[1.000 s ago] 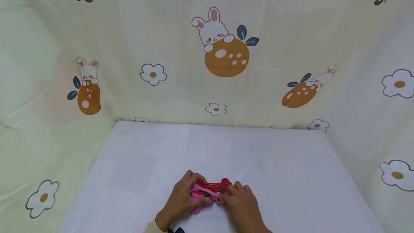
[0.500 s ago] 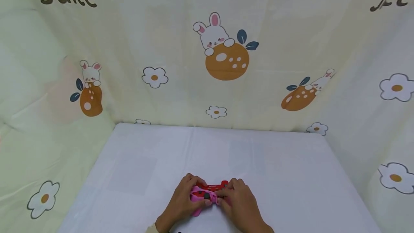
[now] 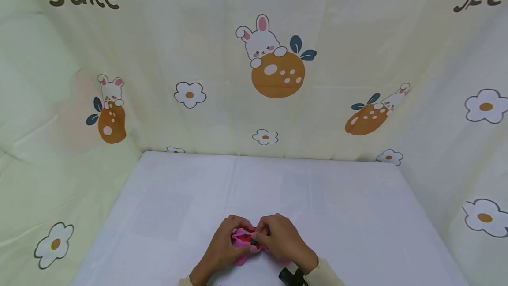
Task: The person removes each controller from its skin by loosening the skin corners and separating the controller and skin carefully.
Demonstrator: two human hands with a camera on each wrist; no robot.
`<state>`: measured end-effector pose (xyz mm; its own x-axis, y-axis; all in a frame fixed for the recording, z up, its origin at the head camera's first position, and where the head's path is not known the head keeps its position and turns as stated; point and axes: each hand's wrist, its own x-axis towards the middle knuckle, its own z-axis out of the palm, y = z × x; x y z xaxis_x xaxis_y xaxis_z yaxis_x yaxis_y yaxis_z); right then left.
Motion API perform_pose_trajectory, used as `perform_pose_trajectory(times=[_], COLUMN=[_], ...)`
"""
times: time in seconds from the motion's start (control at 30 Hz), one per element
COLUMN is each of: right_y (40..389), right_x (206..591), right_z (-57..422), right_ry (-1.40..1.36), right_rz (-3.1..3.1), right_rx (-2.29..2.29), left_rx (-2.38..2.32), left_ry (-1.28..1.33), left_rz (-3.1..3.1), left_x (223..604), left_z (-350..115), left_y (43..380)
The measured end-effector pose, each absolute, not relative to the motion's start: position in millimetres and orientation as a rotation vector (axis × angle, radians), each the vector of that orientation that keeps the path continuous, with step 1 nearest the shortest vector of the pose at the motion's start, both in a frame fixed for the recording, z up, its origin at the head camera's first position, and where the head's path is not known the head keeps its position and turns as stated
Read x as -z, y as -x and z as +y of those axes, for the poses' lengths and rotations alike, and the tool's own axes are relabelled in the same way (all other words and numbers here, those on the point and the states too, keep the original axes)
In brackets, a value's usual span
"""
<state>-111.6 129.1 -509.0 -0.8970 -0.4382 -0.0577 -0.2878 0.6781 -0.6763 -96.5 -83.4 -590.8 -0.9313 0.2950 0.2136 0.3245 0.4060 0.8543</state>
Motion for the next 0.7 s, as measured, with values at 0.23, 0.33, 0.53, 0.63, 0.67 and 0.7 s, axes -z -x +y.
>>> perform_pose_trajectory(times=[0.23,0.33,0.53,0.63,0.67,0.7], right_y=[119,121,126,128,129,130], right_x=[507,504,500,502,503,505], right_z=[123,124,126,126,126,125], right_ry=[0.543,0.567,0.634,0.626,0.620,0.610], right_rz=[2.520,2.530,2.477,2.434,2.425,2.415], right_rx=[1.018,0.962,0.921,0.945,0.959,0.974], left_rx=[1.668,1.673,1.686,1.686,1.679,1.667], left_ry=[0.491,0.498,0.510,0.514,0.514,0.511], left_rz=[-2.662,-2.666,-2.648,-2.648,-2.647,-2.646], left_x=[592,593,594,593,593,593], left_z=[-82,-82,-81,-82,-82,-83], left_y=[97,97,97,97,97,97])
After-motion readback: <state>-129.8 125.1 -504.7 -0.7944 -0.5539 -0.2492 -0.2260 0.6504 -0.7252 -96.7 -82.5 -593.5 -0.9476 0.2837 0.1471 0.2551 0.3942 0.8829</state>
